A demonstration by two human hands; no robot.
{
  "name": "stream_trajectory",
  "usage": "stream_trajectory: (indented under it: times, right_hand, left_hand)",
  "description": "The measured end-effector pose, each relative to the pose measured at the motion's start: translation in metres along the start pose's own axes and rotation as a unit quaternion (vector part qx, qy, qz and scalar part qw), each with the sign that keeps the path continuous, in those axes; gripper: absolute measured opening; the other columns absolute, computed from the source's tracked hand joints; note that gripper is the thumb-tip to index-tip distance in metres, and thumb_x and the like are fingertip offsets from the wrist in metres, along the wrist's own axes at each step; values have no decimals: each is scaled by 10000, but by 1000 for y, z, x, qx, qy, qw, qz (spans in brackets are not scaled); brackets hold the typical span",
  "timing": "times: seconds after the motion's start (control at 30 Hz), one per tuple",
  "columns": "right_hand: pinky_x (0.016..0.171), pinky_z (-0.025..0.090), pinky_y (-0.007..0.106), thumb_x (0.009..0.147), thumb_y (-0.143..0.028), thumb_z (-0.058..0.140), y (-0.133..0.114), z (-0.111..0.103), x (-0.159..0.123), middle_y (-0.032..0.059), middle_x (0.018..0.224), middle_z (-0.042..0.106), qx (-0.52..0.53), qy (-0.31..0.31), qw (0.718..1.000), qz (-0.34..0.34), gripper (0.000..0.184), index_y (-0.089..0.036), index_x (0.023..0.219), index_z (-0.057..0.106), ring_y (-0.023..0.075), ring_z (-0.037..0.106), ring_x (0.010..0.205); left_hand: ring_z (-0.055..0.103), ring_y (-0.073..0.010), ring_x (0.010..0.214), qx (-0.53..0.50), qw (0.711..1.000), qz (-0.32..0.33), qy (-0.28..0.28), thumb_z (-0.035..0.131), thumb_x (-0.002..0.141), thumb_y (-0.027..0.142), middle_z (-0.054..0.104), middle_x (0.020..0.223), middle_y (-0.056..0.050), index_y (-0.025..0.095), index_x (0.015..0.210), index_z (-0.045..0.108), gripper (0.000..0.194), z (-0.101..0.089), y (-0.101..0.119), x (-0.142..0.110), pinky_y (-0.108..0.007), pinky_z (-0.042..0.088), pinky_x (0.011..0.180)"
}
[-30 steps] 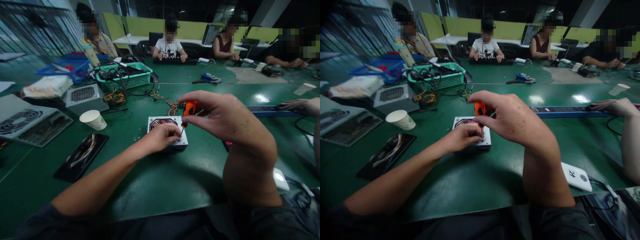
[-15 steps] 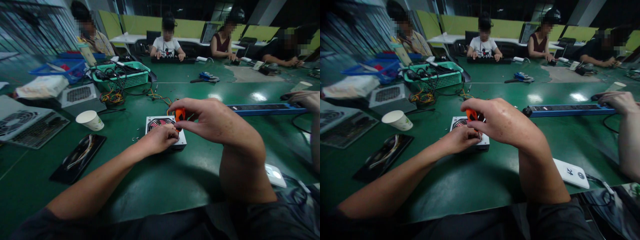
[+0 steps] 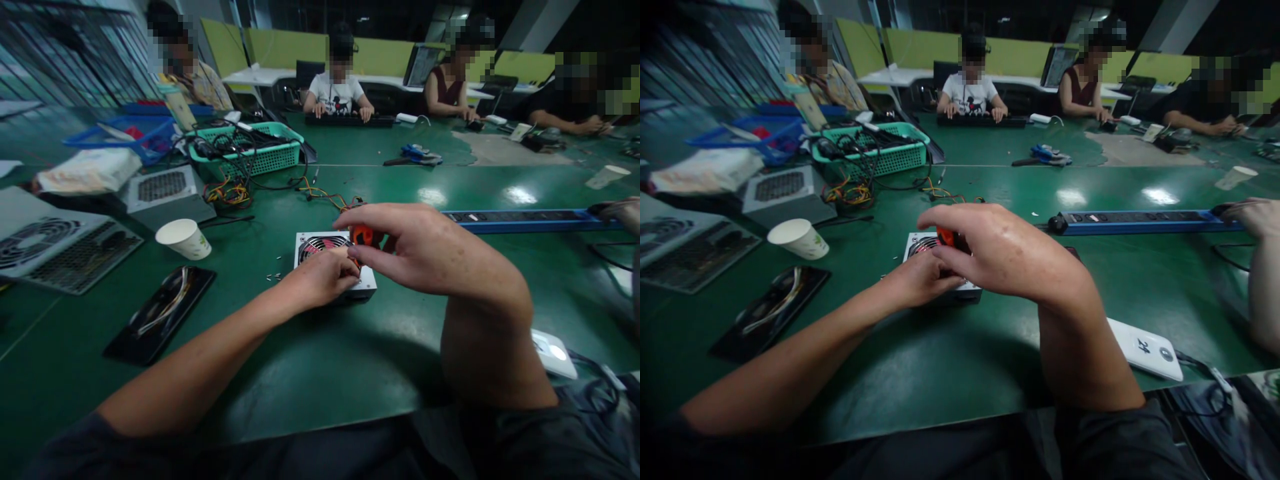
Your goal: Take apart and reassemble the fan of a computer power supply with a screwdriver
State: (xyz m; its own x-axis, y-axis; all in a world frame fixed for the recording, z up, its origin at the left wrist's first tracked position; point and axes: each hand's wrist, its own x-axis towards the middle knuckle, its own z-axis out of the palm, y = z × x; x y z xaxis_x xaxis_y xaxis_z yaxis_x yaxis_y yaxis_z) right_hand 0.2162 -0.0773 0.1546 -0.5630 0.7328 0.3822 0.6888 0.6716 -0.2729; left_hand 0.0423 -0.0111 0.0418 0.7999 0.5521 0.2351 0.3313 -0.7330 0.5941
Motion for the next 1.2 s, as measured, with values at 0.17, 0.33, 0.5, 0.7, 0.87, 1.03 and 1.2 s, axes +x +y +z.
stream_trajectory:
  times: [0.17,0.33,0.5,0.7,0.87,1.03,1.2]
  right_hand:
    - [876,522,338,946,-264,572,3,-3,-4,68,1243,716,-30,-5,1000,4,443,-223,1387,588,219,691,1045]
    - [877,523,354,939,-303,599,4,0,-2,66,1202,733,-58,15,998,19,375,-231,1303,654,235,699,1023]
    - [931,514,356,945,-263,559,3,-2,-5,72,1315,682,-39,-8,999,-16,493,-223,1436,545,234,662,1134]
    - [835,518,335,939,-359,597,7,-1,-4,76,1137,743,-96,14,995,21,377,-229,1285,667,233,698,982]
    - [915,515,348,950,-293,558,3,-4,-7,79,1332,670,-55,-33,998,-5,538,-233,1481,489,233,661,1129]
    - [804,523,344,949,-380,589,2,1,-3,83,1119,754,-127,-1,991,42,393,-230,1306,651,244,710,960]
    - [852,533,347,941,-337,583,2,-1,-5,86,1273,698,-74,-33,996,22,524,-239,1451,518,247,687,1064]
  left_hand:
    - [633,-163,864,2,1000,11,-7,595,887,155,685,863,-34,156,812,739,162,-1,1,0,-275,462,807]
    - [635,-167,871,4,1000,7,-3,606,882,163,684,874,-39,157,798,734,154,0,0,-1,-278,460,822]
    - [639,-163,868,-11,1000,20,-4,591,882,137,691,890,-40,152,785,724,165,0,0,0,-271,463,795]
    - [646,-166,893,-10,1000,9,-5,604,878,134,698,925,-45,155,796,730,152,-1,1,0,-277,471,818]
    - [644,-170,913,-5,1000,29,1,580,891,131,704,967,-51,156,818,733,171,1,0,0,-286,469,830]
    - [641,-169,885,0,1000,17,-3,593,874,131,700,925,-43,159,784,727,164,1,-1,-1,-285,470,820]
    - [639,-167,917,-14,1000,22,6,588,879,129,695,1008,-52,152,841,728,146,1,-1,-1,-279,475,833]
